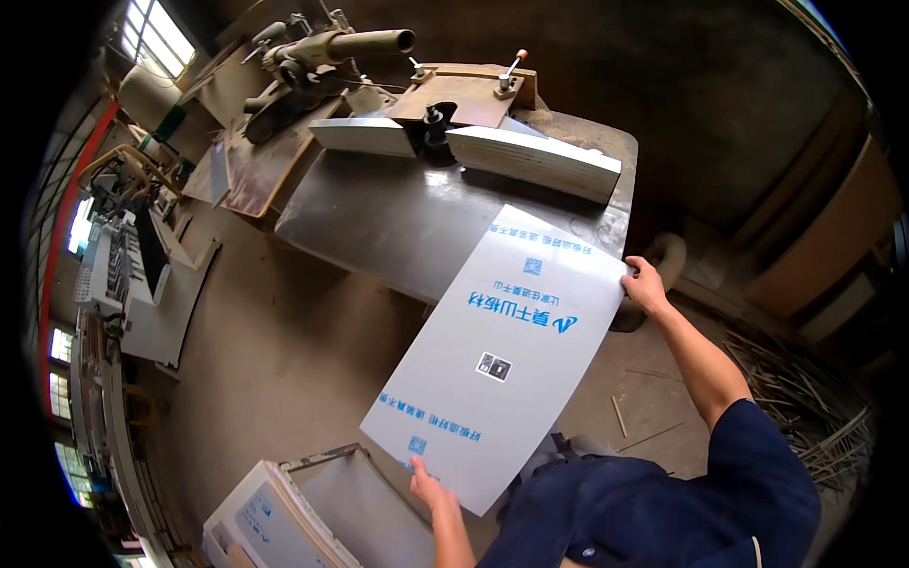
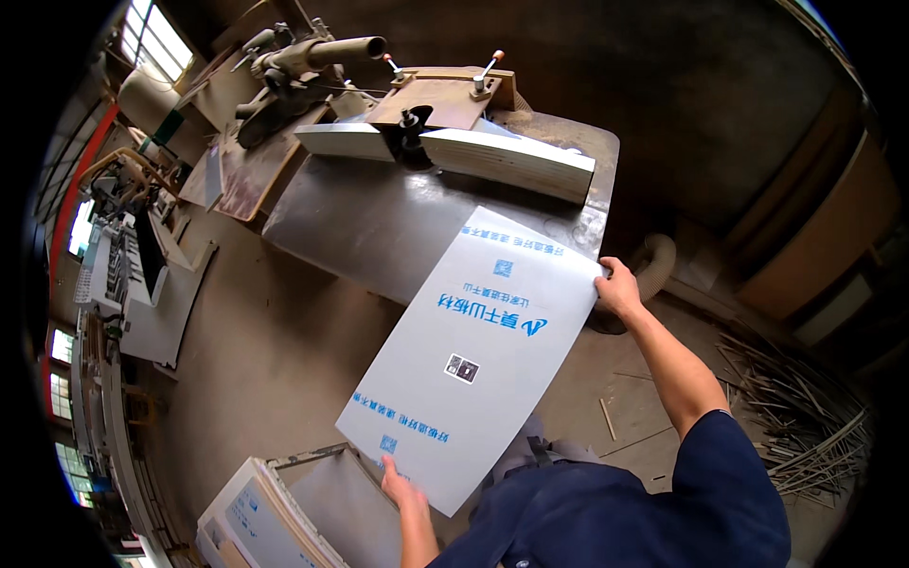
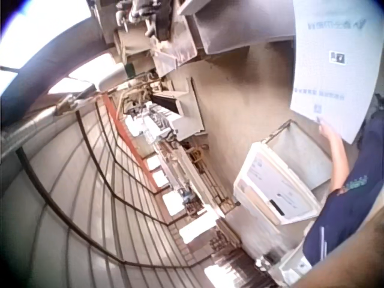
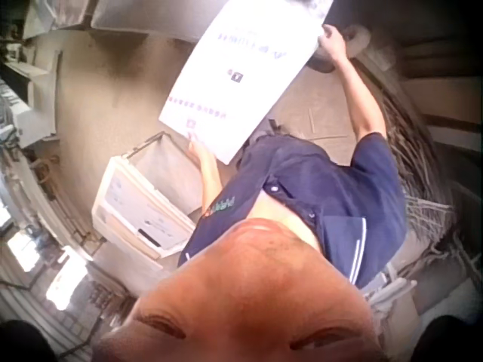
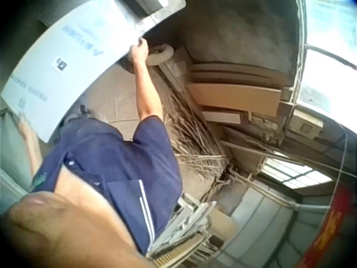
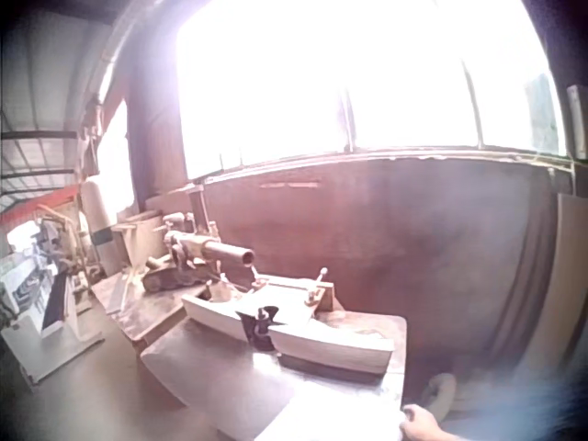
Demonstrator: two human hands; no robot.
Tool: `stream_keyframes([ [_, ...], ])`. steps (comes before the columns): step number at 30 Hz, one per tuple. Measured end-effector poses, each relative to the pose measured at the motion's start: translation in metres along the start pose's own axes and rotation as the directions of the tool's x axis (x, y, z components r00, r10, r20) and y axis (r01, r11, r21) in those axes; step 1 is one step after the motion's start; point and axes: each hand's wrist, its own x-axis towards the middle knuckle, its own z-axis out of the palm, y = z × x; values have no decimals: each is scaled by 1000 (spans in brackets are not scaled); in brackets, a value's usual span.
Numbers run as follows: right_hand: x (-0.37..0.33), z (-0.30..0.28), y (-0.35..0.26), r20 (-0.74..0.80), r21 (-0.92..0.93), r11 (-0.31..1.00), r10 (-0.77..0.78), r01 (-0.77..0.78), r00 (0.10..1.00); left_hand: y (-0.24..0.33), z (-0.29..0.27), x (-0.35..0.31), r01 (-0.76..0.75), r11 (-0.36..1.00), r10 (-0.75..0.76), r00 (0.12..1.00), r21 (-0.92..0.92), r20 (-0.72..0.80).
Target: The person picks up several large rectangular wooden panels one at a time and feeds them through a stationary shaping machine by hand, then places a black plastic strip onto the edge of a finished panel.
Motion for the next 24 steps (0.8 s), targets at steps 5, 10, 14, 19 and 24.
stream_keyframes([
  [5,-17,-3,-44,-104,-247,918,-343,310,933,3,19,-6,39,999,-39,999,-8,25],
  [10,-7,36,-52,275,-327,662,-617,675,738,-11,30,-11,118,993,-115,989,-18,98],
  [14,33,37,-68,337,-344,623,-616,703,712,-14,59,-29,96,995,-95,993,-5,74],
  [19,64,37,-77,340,-350,600,-634,719,694,-18,84,-34,72,997,-72,997,22,22],
  [24,80,37,-78,355,-326,600,-638,730,683,-19,76,-22,29,970,-10,997,239,-81],
])
